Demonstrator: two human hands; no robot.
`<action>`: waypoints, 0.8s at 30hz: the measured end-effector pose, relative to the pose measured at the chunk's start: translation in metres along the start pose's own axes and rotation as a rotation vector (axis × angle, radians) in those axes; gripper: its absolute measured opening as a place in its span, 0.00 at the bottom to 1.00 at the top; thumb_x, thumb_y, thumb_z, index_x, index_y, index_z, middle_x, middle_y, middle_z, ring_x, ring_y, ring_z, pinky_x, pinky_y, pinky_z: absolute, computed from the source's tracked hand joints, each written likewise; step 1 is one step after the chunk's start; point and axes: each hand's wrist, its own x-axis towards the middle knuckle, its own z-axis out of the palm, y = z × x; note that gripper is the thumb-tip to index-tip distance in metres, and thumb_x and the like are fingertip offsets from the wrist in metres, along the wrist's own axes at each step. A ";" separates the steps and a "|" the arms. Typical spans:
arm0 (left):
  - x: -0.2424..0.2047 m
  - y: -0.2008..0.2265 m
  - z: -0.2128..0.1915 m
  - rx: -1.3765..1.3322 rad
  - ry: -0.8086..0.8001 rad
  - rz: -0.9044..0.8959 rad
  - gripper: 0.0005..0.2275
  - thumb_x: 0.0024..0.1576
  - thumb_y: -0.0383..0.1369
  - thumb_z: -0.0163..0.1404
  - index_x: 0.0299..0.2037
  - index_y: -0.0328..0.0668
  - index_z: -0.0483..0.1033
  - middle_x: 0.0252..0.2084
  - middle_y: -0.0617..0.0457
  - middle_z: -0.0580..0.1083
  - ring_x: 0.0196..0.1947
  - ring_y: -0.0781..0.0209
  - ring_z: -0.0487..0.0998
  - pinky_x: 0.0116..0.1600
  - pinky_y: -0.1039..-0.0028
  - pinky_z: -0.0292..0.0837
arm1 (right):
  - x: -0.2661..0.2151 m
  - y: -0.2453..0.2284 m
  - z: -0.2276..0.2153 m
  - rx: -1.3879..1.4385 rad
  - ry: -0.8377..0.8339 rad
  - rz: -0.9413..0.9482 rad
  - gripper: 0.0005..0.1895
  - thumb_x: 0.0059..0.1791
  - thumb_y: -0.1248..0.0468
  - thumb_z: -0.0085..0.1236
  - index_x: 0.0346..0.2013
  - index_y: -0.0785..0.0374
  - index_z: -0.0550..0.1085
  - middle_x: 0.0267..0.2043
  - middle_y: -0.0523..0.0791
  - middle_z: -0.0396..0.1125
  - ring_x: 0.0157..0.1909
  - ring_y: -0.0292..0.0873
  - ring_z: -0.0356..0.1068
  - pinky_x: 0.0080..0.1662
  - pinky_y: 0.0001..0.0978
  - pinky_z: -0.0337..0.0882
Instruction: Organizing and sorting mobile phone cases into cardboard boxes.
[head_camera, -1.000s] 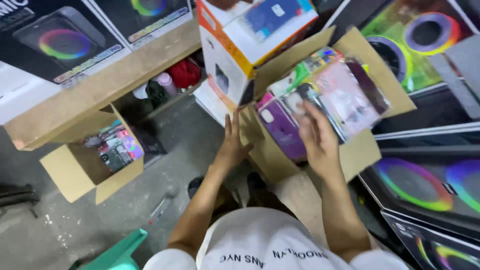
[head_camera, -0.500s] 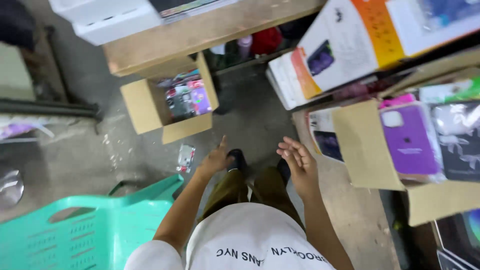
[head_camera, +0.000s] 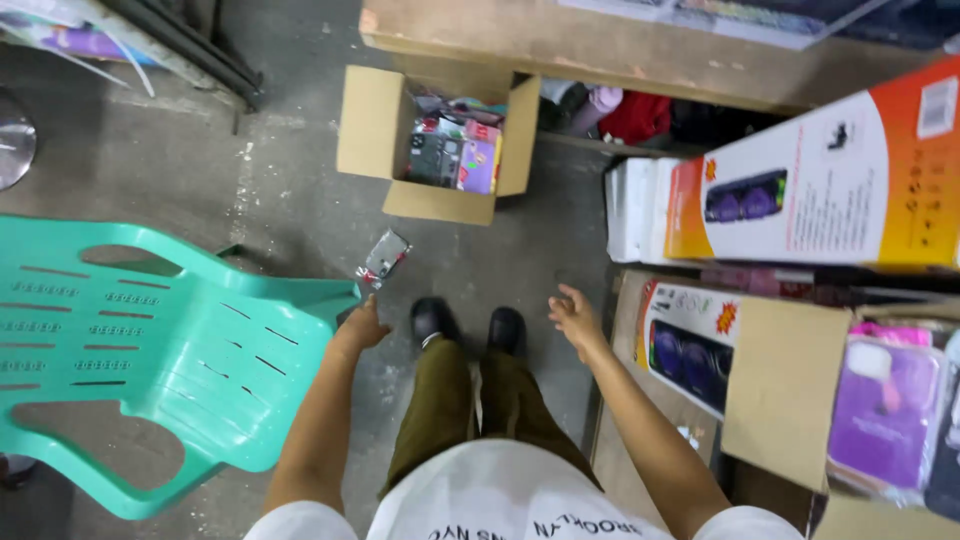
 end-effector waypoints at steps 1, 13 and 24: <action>0.008 -0.007 -0.002 -0.017 0.014 -0.009 0.41 0.56 0.42 0.57 0.75 0.33 0.48 0.62 0.28 0.70 0.64 0.37 0.72 0.66 0.54 0.70 | 0.011 -0.002 0.010 -0.013 -0.013 -0.015 0.31 0.54 0.57 0.57 0.69 0.64 0.62 0.61 0.64 0.65 0.55 0.65 0.72 0.53 0.55 0.73; 0.045 -0.101 -0.002 -0.831 0.139 -0.238 0.40 0.56 0.48 0.57 0.75 0.40 0.52 0.68 0.27 0.63 0.68 0.34 0.65 0.68 0.49 0.65 | 0.115 0.019 0.247 -0.158 -0.143 0.096 0.36 0.54 0.53 0.57 0.73 0.61 0.56 0.68 0.68 0.56 0.62 0.69 0.65 0.56 0.62 0.70; 0.224 -0.090 0.080 -1.895 0.082 -0.467 0.35 0.62 0.42 0.53 0.76 0.46 0.47 0.70 0.34 0.56 0.61 0.35 0.69 0.60 0.46 0.72 | 0.240 0.021 0.404 -1.071 -0.393 -0.242 0.36 0.56 0.55 0.50 0.76 0.59 0.51 0.70 0.63 0.55 0.69 0.62 0.61 0.64 0.55 0.68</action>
